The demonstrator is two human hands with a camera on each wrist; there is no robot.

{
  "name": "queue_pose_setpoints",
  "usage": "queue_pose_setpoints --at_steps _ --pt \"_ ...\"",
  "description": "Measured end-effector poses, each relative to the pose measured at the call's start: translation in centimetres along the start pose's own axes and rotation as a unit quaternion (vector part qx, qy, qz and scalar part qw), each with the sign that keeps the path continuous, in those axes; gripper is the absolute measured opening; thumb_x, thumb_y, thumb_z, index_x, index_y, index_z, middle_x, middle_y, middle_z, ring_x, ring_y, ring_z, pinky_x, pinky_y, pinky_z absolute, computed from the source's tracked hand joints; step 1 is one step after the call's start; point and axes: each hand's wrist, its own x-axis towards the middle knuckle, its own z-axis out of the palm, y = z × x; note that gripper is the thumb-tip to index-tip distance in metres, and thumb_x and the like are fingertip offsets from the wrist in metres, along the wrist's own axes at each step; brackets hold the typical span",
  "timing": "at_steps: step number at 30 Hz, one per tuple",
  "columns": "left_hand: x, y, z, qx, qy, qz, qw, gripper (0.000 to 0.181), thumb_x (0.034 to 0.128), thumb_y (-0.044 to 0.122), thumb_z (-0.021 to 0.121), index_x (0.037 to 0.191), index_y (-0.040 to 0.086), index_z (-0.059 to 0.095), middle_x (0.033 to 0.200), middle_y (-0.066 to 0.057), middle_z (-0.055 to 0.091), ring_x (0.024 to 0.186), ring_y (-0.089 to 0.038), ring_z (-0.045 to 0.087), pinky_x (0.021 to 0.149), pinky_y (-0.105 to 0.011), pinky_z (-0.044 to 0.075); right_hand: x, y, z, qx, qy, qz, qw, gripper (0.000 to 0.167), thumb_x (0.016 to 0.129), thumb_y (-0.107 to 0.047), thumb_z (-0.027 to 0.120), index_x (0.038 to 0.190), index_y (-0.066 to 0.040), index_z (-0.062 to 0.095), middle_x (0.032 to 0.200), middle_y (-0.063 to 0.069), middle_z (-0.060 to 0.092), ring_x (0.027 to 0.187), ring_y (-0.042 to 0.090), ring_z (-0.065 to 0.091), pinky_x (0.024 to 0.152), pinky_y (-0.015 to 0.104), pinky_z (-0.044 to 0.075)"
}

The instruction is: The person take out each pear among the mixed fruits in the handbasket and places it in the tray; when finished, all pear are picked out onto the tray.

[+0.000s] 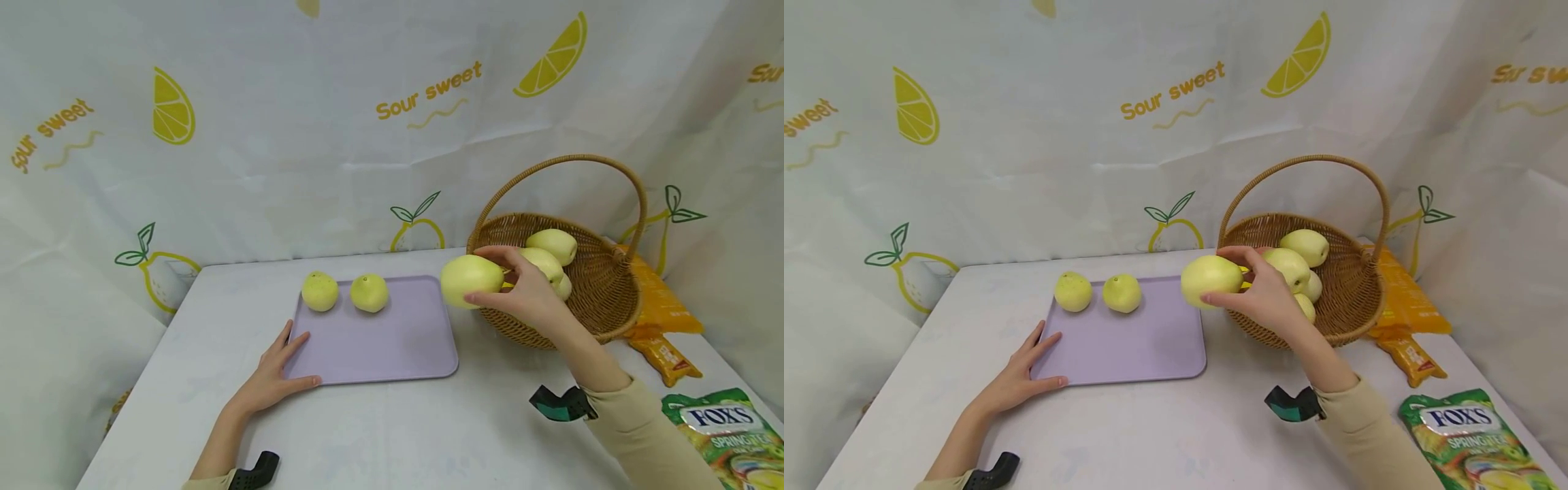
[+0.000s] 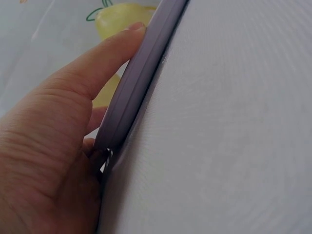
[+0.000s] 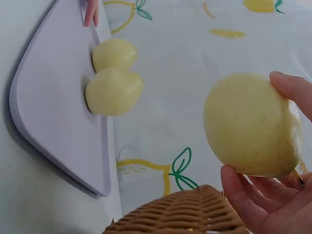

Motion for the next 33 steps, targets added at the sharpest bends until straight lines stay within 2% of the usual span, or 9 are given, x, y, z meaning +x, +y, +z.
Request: queue_pose_setpoints --at_steps 6,11,16,20,24,33 --pt "-0.1 0.1 0.0 -0.002 0.0 -0.006 1.0 0.091 0.0776 0.045 0.079 0.15 0.009 0.038 0.162 -0.017 0.003 0.144 -0.049 0.004 0.103 -0.074 0.008 0.6 0.0 2.3 0.019 0.001 -0.02 0.9996 0.08 0.074 -0.028 0.087 0.139 -0.012 0.045 0.136 0.004 0.052 0.107 0.021 0.055 0.084 0.025 0.051" --pt "-0.1 0.1 0.0 -0.002 -0.002 -0.008 1.0 0.091 0.0781 0.045 0.079 0.151 0.01 0.037 0.162 -0.016 0.003 0.143 -0.05 0.004 0.103 -0.074 0.009 0.9 0.3 4.0 0.014 0.003 -0.026 0.9996 0.087 0.07 -0.028 0.09 0.14 -0.016 0.04 0.135 0.005 0.055 0.103 0.022 0.057 0.087 0.035 0.051" --pt "-0.1 0.0 0.0 -0.002 0.0 -0.005 1.0 0.091 0.0783 0.046 0.079 0.151 0.011 0.038 0.163 -0.016 0.002 0.143 -0.051 0.004 0.103 -0.074 0.011 1.2 0.6 5.5 0.023 -0.012 -0.026 0.9993 0.091 0.071 -0.031 0.089 0.142 -0.019 0.034 0.135 0.007 0.055 0.107 0.025 0.058 0.094 0.043 0.048" --pt "-0.1 0.0 0.0 -0.001 0.0 -0.001 1.0 0.09 0.0784 0.046 0.079 0.151 0.011 0.038 0.163 -0.015 0.002 0.143 -0.05 0.004 0.103 -0.074 0.011 1.5 0.9 6.7 0.036 -0.024 -0.024 0.9988 0.092 0.071 -0.028 0.089 0.143 -0.015 0.034 0.136 0.01 0.053 0.112 0.029 0.056 0.098 0.047 0.046" --pt "0.0 0.0 0.0 -0.003 -0.002 -0.001 1.0 0.09 0.0783 0.047 0.079 0.151 0.012 0.038 0.163 -0.014 0.002 0.143 -0.05 0.003 0.102 -0.075 0.012 2.0 1.5 8.0 0.04 -0.03 -0.014 0.9986 0.09 0.071 -0.025 0.089 0.142 -0.012 0.035 0.138 0.012 0.051 0.116 0.03 0.051 0.095 0.046 0.046" --pt "-0.1 0.0 0.0 -0.005 -0.003 -0.007 1.0 0.091 0.0782 0.047 0.079 0.151 0.012 0.037 0.163 -0.013 0.001 0.144 -0.049 0.003 0.103 -0.074 0.011 3.5 3.4 10.1 0.033 -0.004 0.002 0.9994 0.083 0.071 -0.023 0.088 0.137 -0.008 0.04 0.137 0.014 0.048 0.122 0.033 0.045 0.099 0.054 0.039"
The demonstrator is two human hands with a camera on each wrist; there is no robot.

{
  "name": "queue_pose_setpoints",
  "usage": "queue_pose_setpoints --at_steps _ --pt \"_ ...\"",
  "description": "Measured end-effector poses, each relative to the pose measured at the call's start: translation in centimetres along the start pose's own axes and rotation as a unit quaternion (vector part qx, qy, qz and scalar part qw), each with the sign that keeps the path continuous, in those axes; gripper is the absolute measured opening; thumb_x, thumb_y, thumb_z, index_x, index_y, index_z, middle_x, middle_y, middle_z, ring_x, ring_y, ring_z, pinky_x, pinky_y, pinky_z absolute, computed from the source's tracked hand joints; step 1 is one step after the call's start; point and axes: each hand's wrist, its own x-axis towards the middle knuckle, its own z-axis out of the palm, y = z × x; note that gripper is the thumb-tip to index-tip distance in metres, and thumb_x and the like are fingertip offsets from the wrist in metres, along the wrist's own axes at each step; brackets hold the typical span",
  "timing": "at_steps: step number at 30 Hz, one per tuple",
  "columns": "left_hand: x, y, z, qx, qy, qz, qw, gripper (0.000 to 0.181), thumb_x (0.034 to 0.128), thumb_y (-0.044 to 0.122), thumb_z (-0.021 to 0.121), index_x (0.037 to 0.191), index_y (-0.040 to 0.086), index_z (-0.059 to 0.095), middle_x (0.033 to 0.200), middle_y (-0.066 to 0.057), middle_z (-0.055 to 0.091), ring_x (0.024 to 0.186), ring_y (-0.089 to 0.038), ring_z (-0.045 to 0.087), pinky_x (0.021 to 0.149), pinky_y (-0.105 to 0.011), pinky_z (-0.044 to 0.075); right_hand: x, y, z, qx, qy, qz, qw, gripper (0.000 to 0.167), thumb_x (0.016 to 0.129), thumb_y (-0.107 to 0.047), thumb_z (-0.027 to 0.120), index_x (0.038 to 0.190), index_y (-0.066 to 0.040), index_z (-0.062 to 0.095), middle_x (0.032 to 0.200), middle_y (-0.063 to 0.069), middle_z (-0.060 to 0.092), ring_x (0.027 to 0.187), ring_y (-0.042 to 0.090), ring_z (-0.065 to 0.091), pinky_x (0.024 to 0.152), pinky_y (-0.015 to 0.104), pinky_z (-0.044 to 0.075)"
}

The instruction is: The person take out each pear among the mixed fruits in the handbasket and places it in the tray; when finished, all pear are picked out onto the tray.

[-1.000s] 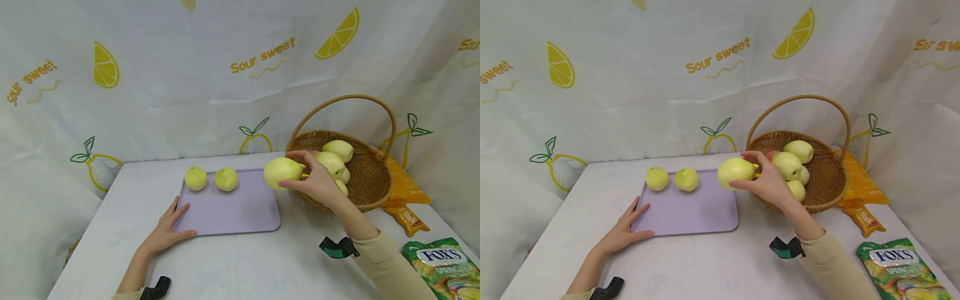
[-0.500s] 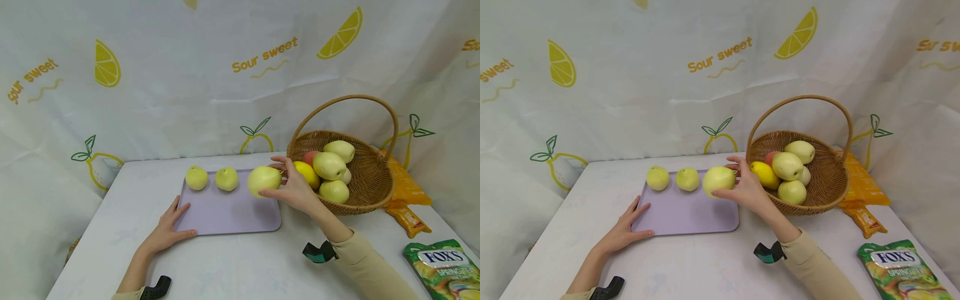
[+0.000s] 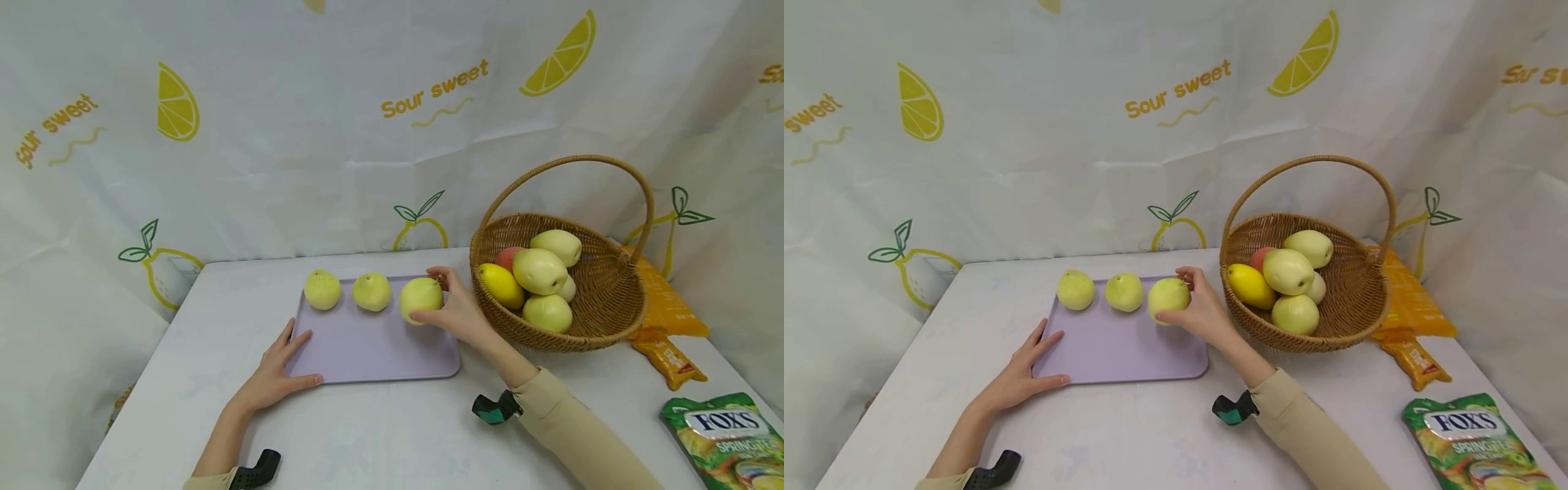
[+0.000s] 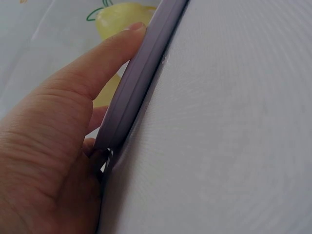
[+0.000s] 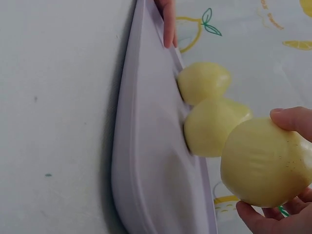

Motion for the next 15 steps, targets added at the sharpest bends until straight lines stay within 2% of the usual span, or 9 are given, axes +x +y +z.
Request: queue_pose_setpoints --at_steps 8,15 --pt "0.0 0.2 0.0 0.001 0.002 -0.001 1.0 0.091 0.0781 0.047 0.079 0.151 0.011 0.037 0.163 -0.014 0.002 0.143 -0.049 0.003 0.103 -0.074 0.011 1.2 1.3 0.9 -0.033 0.023 0.02 0.999 0.076 0.071 -0.024 0.087 0.134 -0.007 0.047 0.127 0.015 0.053 0.11 0.029 0.05 0.091 0.045 0.043" --pt "0.0 0.2 -0.1 0.004 0.002 0.0 1.0 0.091 0.078 0.046 0.079 0.151 0.011 0.038 0.163 -0.015 0.003 0.143 -0.049 0.004 0.104 -0.074 0.012 2.2 2.1 1.4 -0.052 0.043 0.019 0.9975 0.075 0.071 -0.022 0.087 0.133 -0.009 0.048 0.127 0.014 0.052 0.112 0.029 0.05 0.097 0.048 0.041"
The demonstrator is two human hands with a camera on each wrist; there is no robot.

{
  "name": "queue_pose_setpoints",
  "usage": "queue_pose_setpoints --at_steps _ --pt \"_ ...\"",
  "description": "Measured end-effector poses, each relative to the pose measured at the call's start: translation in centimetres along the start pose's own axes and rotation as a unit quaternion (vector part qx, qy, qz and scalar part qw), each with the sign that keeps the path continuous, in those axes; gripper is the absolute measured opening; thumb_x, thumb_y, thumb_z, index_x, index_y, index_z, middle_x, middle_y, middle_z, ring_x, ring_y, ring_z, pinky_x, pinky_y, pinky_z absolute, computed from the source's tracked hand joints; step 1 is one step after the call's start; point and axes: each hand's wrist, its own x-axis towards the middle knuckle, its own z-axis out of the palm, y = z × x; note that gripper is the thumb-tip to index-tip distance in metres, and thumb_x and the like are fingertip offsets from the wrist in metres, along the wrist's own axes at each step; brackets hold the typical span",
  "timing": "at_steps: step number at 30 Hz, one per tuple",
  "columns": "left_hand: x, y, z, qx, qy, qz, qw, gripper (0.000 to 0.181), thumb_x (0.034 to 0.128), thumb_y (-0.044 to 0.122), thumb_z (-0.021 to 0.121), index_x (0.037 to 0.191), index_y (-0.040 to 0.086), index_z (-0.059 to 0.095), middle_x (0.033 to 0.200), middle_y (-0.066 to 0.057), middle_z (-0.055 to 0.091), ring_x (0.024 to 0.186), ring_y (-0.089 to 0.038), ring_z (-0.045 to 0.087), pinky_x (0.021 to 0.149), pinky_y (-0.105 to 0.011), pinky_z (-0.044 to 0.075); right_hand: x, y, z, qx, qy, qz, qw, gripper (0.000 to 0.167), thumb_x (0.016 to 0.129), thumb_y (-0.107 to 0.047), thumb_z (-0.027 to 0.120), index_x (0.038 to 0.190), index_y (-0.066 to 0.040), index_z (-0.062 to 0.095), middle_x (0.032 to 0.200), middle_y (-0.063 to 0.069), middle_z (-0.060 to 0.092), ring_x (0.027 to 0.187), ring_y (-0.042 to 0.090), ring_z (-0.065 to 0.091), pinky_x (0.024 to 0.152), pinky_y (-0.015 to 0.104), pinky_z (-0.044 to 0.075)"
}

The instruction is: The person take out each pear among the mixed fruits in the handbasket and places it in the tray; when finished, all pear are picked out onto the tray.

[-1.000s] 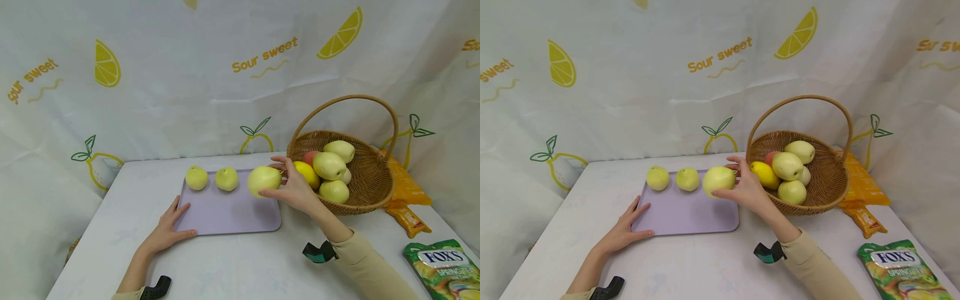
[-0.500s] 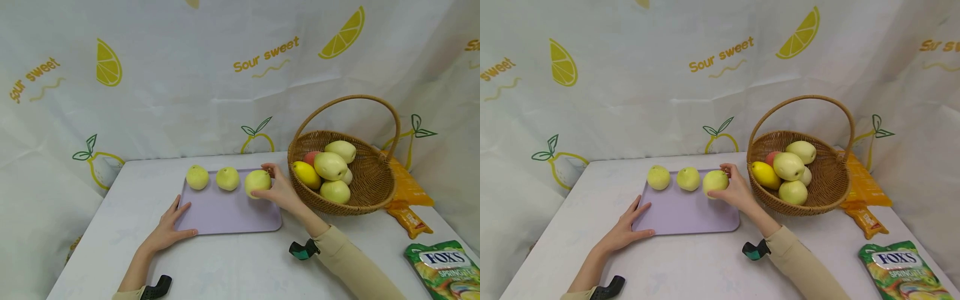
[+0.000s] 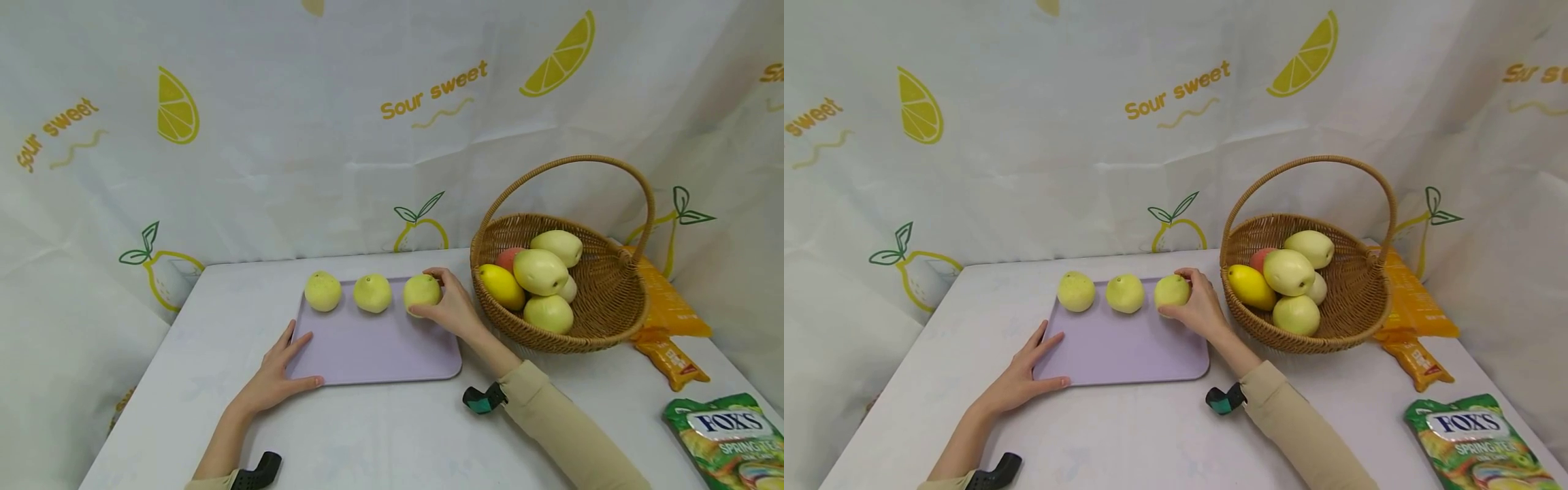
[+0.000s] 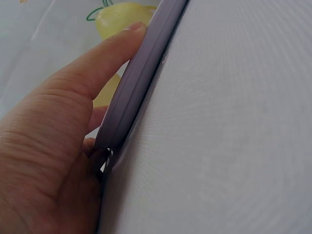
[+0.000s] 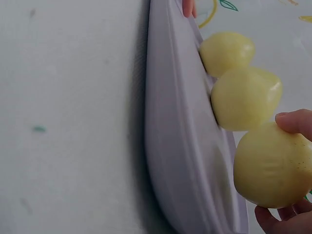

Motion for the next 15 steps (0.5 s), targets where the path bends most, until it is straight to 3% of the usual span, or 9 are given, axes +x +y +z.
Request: queue_pose_setpoints --at_steps 15 --pt "0.1 0.0 0.1 -0.001 0.001 0.003 1.0 0.09 0.078 0.045 0.079 0.15 0.01 0.038 0.162 -0.016 0.003 0.143 -0.05 0.005 0.103 -0.074 0.012 1.4 1.4 0.9 -0.027 0.01 -0.026 0.9993 0.075 0.072 -0.018 0.088 0.137 -0.014 0.051 0.131 0.017 0.048 0.118 0.032 0.046 0.099 0.053 0.037"
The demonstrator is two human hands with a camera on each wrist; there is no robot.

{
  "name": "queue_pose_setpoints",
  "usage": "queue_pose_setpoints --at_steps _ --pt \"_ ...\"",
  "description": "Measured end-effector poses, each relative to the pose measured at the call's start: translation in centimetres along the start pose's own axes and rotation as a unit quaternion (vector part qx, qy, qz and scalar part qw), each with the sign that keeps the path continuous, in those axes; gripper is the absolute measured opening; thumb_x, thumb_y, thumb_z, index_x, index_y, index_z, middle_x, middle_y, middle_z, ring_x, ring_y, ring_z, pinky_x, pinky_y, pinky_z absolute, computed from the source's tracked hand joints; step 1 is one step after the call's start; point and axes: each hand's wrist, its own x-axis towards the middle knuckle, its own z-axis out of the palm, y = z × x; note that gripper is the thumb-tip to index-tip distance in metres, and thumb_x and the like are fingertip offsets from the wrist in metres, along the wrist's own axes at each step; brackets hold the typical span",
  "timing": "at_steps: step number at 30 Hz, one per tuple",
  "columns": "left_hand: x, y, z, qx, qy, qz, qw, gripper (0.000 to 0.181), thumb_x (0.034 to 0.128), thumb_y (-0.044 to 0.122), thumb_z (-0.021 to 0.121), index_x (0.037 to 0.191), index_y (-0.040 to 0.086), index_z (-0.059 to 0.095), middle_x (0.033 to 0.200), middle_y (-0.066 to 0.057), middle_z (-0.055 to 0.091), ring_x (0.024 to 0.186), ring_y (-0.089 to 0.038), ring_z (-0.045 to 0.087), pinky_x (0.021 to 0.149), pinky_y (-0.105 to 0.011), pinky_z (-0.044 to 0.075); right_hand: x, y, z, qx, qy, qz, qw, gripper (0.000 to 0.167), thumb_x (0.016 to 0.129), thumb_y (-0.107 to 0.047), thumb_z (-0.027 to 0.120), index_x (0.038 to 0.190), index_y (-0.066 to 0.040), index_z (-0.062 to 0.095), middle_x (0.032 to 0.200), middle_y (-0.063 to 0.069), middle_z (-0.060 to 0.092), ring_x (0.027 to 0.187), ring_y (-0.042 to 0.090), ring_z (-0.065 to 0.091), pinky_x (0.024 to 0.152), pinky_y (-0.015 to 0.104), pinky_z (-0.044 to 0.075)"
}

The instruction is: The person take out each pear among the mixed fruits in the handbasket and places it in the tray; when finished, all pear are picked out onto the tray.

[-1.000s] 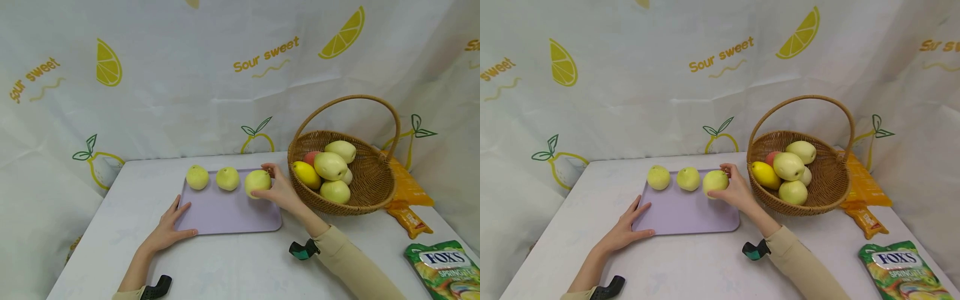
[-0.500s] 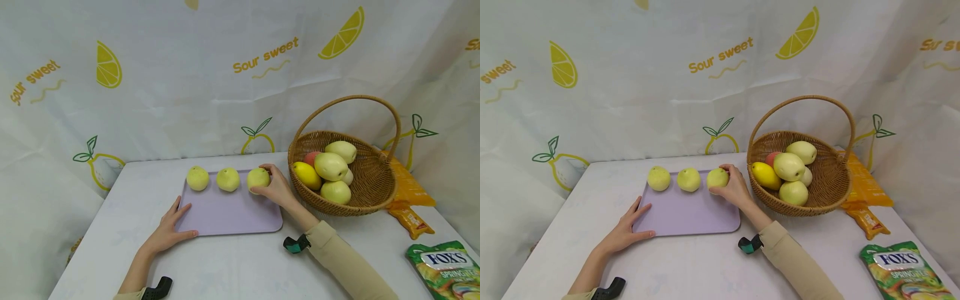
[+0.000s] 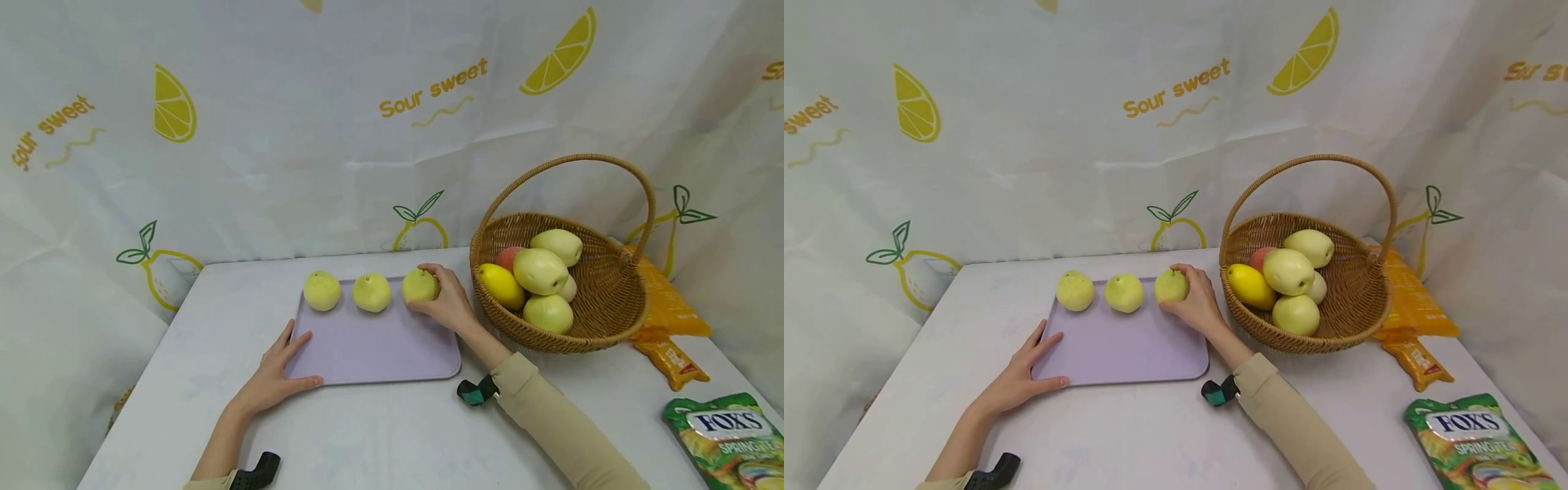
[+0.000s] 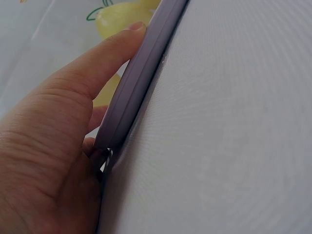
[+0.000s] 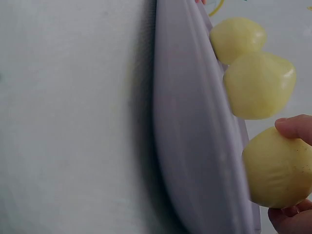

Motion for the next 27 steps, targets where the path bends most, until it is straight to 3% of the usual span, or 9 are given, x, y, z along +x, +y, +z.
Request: queue_pose_setpoints --at_steps 16,27 --pt "-0.1 -0.1 0.1 -0.004 0.001 0.002 1.0 0.09 0.0777 0.045 0.08 0.15 0.011 0.038 0.163 -0.015 0.003 0.143 -0.05 0.004 0.103 -0.074 0.013 0.1 0.0 0.4 -0.012 -0.005 -0.024 0.9996 0.076 0.076 -0.018 0.084 0.142 -0.01 0.047 0.137 0.021 0.045 0.12 0.037 0.042 0.095 0.055 0.037" --pt "-0.1 -0.2 0.1 -0.003 0.002 0.007 1.0 0.091 0.0778 0.044 0.08 0.151 0.01 0.038 0.163 -0.015 0.003 0.143 -0.049 0.004 0.103 -0.073 0.013 -1.5 -0.2 -0.3 -0.019 -0.018 -0.024 0.9994 0.08 0.083 -0.018 0.079 0.147 -0.002 0.034 0.145 0.022 0.037 0.13 0.036 0.037 0.105 0.053 0.033"
